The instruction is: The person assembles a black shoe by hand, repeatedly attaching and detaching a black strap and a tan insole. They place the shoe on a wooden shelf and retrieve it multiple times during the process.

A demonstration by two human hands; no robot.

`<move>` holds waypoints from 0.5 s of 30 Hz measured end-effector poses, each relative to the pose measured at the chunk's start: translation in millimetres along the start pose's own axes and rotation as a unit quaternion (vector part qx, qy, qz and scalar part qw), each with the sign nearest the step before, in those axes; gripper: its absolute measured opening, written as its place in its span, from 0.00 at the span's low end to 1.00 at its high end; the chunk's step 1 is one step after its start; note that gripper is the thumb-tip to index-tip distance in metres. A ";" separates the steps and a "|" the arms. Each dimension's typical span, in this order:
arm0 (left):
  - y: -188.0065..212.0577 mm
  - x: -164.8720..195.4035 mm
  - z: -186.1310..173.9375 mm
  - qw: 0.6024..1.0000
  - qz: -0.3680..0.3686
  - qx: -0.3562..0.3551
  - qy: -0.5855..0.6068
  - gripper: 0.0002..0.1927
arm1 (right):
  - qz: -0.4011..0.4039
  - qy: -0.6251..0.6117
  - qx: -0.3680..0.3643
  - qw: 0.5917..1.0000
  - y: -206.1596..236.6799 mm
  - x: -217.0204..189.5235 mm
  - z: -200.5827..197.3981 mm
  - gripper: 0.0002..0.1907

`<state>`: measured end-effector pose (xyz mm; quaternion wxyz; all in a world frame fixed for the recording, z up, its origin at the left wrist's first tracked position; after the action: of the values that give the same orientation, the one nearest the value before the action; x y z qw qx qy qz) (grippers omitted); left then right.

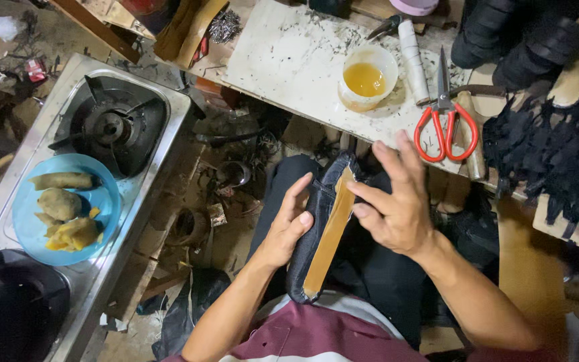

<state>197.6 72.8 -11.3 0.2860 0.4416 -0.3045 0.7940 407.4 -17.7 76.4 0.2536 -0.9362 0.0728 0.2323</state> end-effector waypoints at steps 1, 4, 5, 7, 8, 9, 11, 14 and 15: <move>-1.0 1.4 0.5 1.000 -0.004 -0.001 -0.006 0.46 | 0.009 -0.003 0.014 1.000 -2.0 -1.9 -0.7 0.17; -1.6 1.4 3.6 1.000 -0.008 0.005 -0.014 0.44 | 0.011 -0.014 0.016 1.000 -1.1 -8.2 -0.3 0.18; -2.6 0.4 3.9 1.000 0.002 0.012 -0.015 0.44 | -0.010 -0.022 -0.003 1.000 0.2 -10.1 0.9 0.17; -4.2 -1.5 3.6 1.000 0.000 0.030 -0.002 0.43 | -0.019 -0.031 -0.005 0.999 1.8 -9.7 2.2 0.15; -4.1 -1.9 3.2 0.999 -0.016 0.043 0.011 0.43 | -0.003 -0.036 0.009 0.999 1.8 -7.8 1.6 0.14; -3.5 -1.8 3.0 0.997 -0.034 0.057 0.025 0.44 | 0.015 -0.041 0.022 0.999 3.1 -7.0 1.2 0.14; -2.5 0.8 3.4 0.997 -0.039 0.059 0.044 0.44 | 0.010 -0.036 0.003 0.999 7.7 -9.9 2.7 0.17; -7.3 6.6 0.7 0.997 -0.048 0.055 0.039 0.45 | 0.005 -0.076 -0.024 0.997 11.7 -11.1 0.5 0.13; -7.6 9.5 -1.1 0.997 -0.053 0.053 0.031 0.45 | 0.005 -0.099 -0.034 0.994 12.0 -9.9 -0.2 0.11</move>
<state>198.4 80.3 -1.7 0.3136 0.4466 -0.2290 0.8061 395.7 -28.0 76.0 0.2259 -0.9162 0.0442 0.3279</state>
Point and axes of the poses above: each hand's wrist, its own y-axis away from the middle knuckle, its own z-axis out of the palm, x = y × z, the point moved 1 cm from there along -y, towards the middle knuckle, and after that the axes turned 15 degrees about z, right-handed, at the moved point
